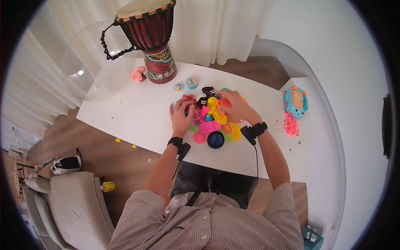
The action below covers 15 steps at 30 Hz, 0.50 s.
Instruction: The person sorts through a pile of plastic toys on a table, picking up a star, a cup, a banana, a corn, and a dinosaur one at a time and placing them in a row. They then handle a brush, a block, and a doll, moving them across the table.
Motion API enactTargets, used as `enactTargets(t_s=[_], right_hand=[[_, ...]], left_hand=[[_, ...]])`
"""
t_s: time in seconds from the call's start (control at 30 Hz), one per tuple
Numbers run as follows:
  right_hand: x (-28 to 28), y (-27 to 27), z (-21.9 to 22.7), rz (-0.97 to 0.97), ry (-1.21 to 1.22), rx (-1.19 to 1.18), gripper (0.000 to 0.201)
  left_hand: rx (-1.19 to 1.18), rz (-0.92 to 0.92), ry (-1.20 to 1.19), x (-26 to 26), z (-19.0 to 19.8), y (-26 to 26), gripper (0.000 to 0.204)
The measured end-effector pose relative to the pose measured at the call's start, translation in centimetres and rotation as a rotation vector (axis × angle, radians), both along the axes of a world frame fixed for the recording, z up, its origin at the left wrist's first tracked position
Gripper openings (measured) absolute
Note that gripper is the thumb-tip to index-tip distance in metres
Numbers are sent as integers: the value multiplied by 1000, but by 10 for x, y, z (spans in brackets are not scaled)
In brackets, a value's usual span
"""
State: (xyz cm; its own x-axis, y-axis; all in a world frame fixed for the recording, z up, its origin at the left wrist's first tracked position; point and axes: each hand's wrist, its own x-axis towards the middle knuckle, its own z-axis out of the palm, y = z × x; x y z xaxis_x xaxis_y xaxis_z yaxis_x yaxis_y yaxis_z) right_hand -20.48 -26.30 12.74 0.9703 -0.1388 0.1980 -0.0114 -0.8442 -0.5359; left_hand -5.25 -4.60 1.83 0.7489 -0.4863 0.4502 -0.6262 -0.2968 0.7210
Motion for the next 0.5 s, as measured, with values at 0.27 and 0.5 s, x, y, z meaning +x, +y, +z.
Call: enactTargets(t_s=[0.27, 0.5], right_hand=[[135, 13, -13, -142, 176, -220, 66], [213, 24, -49, -206, 506, -307, 73]], left_hand=[[6, -20, 11, 0, 4, 1, 21], [-19, -35, 61, 2, 6, 4, 28]])
